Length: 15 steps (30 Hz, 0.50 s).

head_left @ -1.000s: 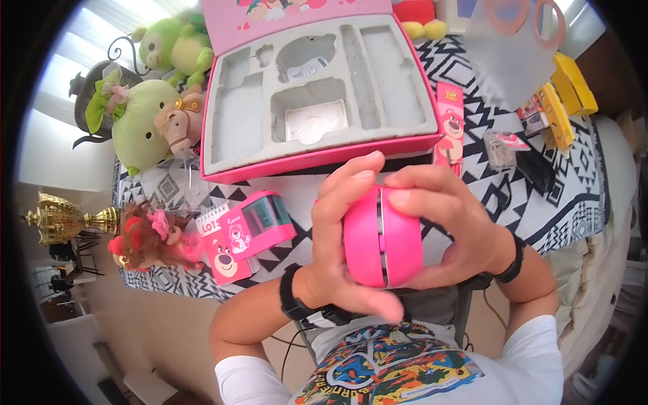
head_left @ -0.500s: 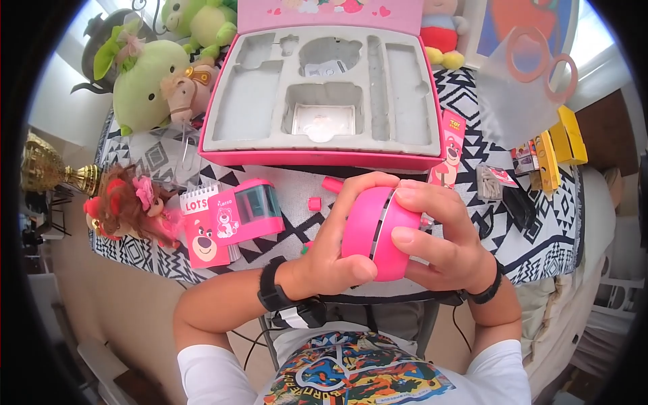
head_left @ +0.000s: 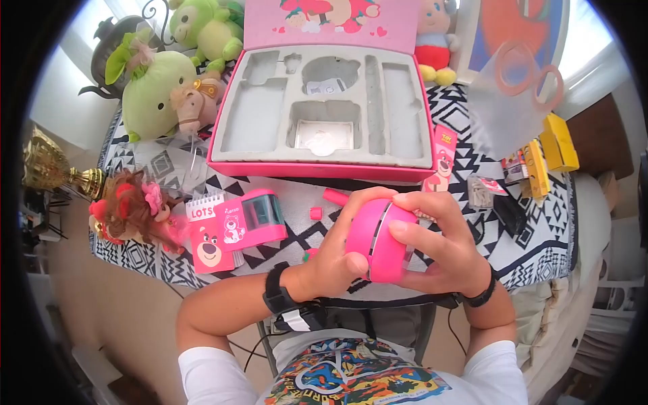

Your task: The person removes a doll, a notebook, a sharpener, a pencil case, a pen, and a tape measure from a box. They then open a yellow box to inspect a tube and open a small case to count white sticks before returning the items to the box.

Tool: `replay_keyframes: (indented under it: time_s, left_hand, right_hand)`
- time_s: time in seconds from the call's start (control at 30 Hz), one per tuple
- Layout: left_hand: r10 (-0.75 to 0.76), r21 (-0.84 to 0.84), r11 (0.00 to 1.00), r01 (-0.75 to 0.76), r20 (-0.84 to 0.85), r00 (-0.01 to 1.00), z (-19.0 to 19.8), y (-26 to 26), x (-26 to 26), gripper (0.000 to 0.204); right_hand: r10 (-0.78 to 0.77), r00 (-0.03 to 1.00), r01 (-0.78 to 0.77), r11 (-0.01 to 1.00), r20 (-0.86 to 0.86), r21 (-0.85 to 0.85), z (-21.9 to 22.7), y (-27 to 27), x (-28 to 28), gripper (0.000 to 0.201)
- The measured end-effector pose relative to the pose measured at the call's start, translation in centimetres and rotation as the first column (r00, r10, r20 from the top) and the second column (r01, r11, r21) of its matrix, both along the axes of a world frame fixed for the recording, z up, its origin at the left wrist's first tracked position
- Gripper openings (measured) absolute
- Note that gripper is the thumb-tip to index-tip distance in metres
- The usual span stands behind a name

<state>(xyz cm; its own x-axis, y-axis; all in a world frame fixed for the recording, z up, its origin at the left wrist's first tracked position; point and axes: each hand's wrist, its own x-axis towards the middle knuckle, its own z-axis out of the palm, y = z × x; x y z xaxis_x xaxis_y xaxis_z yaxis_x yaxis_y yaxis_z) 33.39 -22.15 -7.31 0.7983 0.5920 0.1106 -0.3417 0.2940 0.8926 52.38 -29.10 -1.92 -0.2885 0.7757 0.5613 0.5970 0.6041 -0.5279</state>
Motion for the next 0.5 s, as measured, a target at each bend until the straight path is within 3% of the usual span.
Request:
replay_keyframes:
  time_s: [0.1,0.17,0.33,0.4,0.43,0.47,0.5]
  left_hand:
    - [-0.014,-0.054,0.998,0.015,0.029,0.999,0.5,0.2,0.2,0.121]
    - [-0.103,0.006,0.995,0.103,0.09,0.991,0.6,0.4,0.0,0.117]
    - [-0.178,0.115,0.981,0.156,0.209,0.962,0.5,0.7,0.2,0.121]
    - [-0.053,0.155,0.988,0.012,0.262,0.964,0.5,0.6,0.5,0.115]
    - [0.023,0.113,0.992,-0.064,0.333,0.943,1.2,0.5,0.6,0.092]
    - [0.025,0.112,0.991,-0.067,0.343,0.939,1.3,0.8,0.3,0.092]
    - [0.119,0.307,0.933,-0.186,0.225,0.967,1.5,1.5,0.0,0.077]
  right_hand:
    - [0.006,0.999,-0.006,1.0,0.044,-0.014,1.0,0.1,0.1,0.077]
    - [-0.004,0.995,0.004,1.0,0.096,0.002,1.8,0.0,-0.3,0.084]
    - [0.052,0.977,-0.039,0.997,0.208,-0.065,6.5,0.3,0.1,0.086]
    - [0.076,0.979,-0.044,0.985,0.188,-0.168,9.2,1.6,0.6,0.086]
    - [0.095,0.972,-0.069,0.99,0.217,-0.127,10.2,2.8,1.4,0.088]
    - [0.089,0.968,-0.061,0.99,0.234,-0.124,11.1,4.1,1.9,0.089]
    - [0.055,0.958,-0.025,0.994,0.281,-0.109,12.2,5.6,2.0,0.089]
